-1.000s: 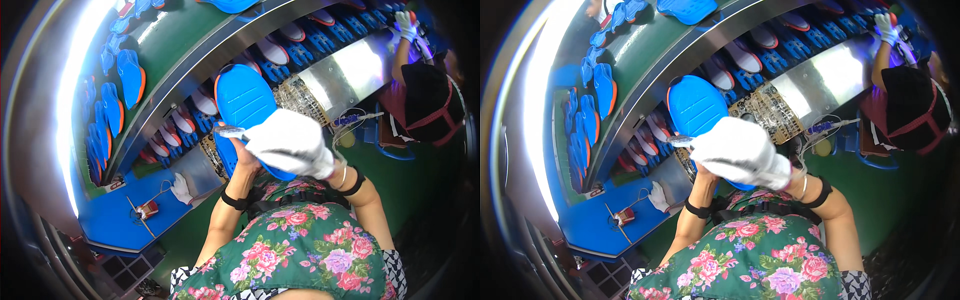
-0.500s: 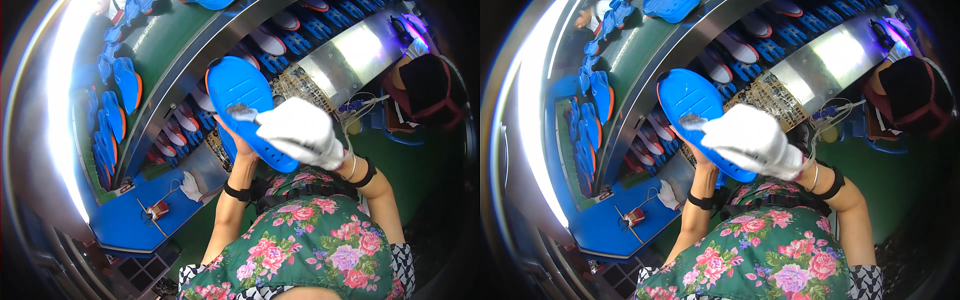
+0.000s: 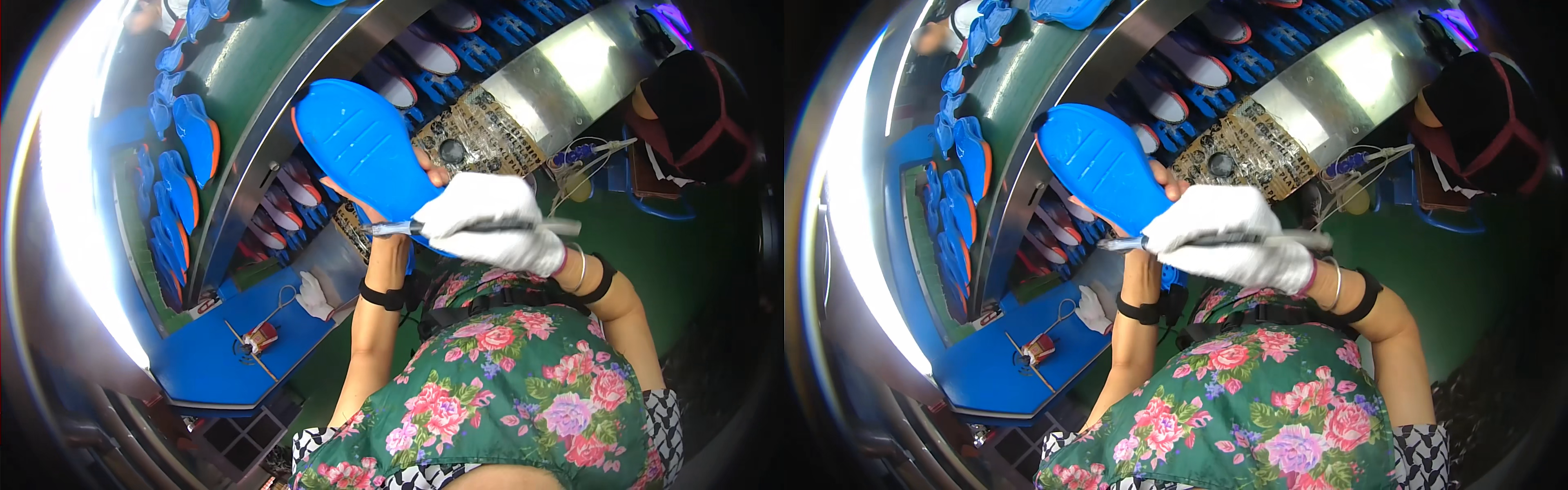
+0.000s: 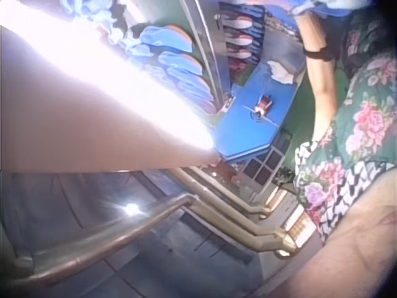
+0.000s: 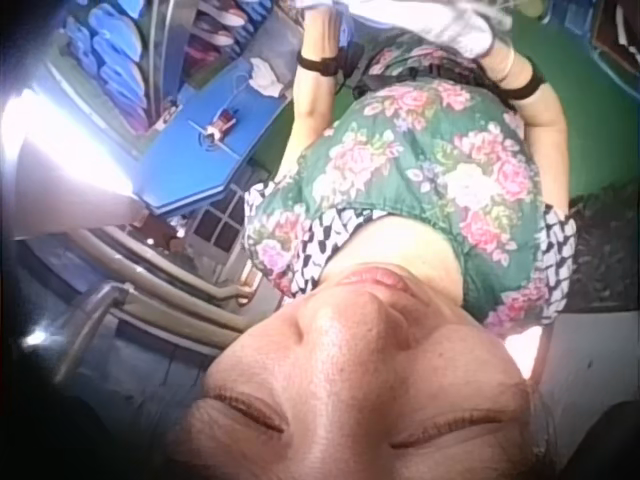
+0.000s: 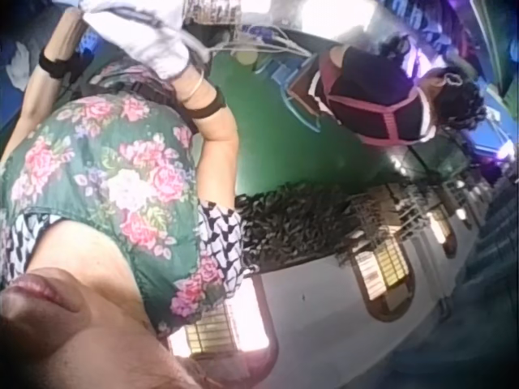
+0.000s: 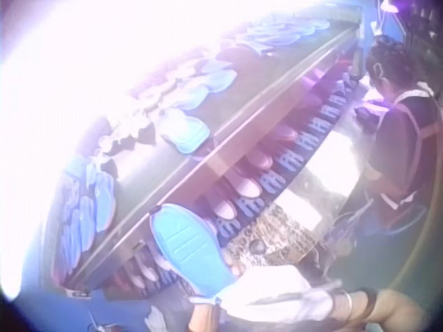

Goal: The person picks up a blue shoe sole from a conveyor belt, applies liquid to its surface with a brush, and places it back onto the belt, repeating this for several soles.

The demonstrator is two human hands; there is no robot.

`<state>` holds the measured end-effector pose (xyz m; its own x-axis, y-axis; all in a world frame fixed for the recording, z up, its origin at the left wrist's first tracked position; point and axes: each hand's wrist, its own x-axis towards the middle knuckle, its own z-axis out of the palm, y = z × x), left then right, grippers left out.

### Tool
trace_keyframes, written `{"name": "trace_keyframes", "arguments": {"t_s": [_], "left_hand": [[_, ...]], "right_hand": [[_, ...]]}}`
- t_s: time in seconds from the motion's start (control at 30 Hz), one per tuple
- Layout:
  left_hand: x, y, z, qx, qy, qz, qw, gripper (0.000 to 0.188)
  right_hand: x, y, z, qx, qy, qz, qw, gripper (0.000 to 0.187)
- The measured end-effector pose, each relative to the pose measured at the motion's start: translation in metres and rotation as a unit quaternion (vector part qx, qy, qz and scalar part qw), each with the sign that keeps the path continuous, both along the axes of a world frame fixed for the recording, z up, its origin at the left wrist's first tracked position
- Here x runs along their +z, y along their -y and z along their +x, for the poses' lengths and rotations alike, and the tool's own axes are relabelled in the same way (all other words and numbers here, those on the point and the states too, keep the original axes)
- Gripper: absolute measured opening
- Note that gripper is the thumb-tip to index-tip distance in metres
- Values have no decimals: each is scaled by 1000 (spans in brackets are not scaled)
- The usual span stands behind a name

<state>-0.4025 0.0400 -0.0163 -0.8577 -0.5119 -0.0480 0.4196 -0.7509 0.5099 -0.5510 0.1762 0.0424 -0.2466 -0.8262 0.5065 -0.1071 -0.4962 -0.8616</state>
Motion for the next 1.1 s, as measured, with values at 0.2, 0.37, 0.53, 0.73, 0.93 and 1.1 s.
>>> {"name": "trace_keyframes", "arguments": {"t_s": [0.2, 0.37, 0.53, 0.73, 0.93, 1.1], "left_hand": [[-8, 9, 4, 22, -39, -13, 999, 120], [-21, 19, 7, 5, -112, 1, 994, 118], [-12, 24, 0, -4, -136, -18, 991, 114], [-14, 29, 2, 44, -135, 19, 990, 112], [-9, 26, 1, 133, 4, 18, 991, 123], [15, 29, -4, 69, -30, 26, 997, 126]], "right_hand": [[-2, -3, 3, -68, -153, -54, 984, 27], [-5, -3, 2, 9, 80, 59, 995, 20], [-3, -9, 4, -55, -135, -37, 989, 25], [-4, -15, -4, -9, 159, 113, 981, 14], [-4, -23, -1, -16, -69, 2, 997, 19], [-10, -24, -6, -13, 92, 97, 991, 13]]}}
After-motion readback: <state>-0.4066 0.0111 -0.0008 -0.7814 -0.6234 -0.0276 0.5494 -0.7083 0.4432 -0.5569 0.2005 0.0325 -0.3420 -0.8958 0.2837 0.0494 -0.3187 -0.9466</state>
